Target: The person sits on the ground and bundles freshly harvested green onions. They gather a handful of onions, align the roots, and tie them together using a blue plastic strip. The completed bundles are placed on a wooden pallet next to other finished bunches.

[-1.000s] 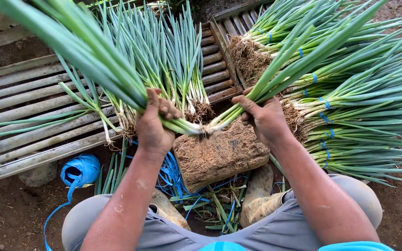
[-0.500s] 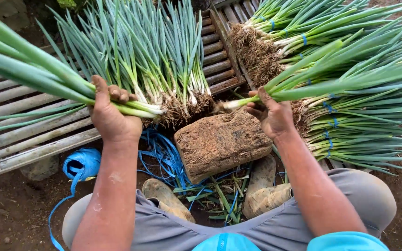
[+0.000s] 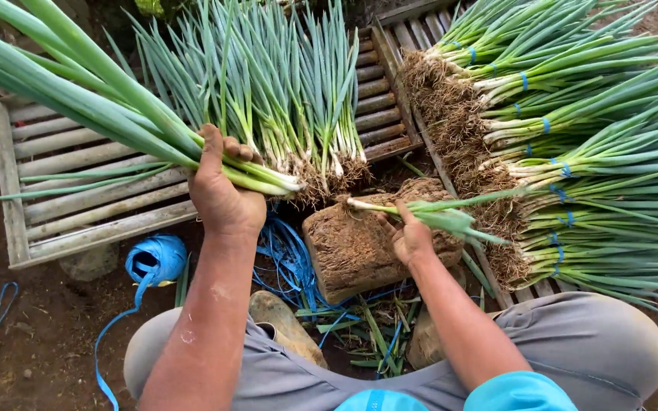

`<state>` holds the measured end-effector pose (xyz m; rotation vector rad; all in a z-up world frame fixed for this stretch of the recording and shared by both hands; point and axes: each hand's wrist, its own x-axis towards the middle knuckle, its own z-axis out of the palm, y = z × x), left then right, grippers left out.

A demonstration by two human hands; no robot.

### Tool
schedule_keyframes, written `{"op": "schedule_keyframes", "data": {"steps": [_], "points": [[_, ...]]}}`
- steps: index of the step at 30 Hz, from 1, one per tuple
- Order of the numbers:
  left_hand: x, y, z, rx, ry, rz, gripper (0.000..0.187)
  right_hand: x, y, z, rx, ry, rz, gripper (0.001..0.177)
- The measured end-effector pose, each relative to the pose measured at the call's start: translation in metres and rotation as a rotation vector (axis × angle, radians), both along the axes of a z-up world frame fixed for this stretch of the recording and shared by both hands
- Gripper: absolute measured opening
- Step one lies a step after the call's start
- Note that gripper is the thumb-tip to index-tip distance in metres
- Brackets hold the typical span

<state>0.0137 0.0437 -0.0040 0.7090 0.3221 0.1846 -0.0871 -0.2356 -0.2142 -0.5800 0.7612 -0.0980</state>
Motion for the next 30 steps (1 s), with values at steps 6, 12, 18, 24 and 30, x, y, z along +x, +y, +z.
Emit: {"op": "schedule_keyframes", "data": {"steps": [6,12,18,24,30], "points": [[-0.007,-0.009,0.008,-0.024,-0.002,-0.021,0.021,0.003,0.007,-0.026,-0.102,0.104,-0.047,0.029],[-0.007,-0.014,0.008,-0.012,0.029,-0.028,0.02,0.004,0.005,-0.029,-0.422,0.32,-0.051,0.067],[-0.011,-0.023,0.011,-0.048,0.064,-0.045,0.019,0.012,0.006,0.08,-0.501,0.048,0.028,0.033],[-0.012,-0.037,-0.01,0.145,0.079,-0.175,0.018,0.03,-0.014,0.195,-1.205,-0.419,0.361,0.034],[-0.038,-0.075,-0.014,0.316,0.063,-0.536,0.023,0.042,-0.013,0.256,-1.154,-0.427,0.83,0.044]]}}
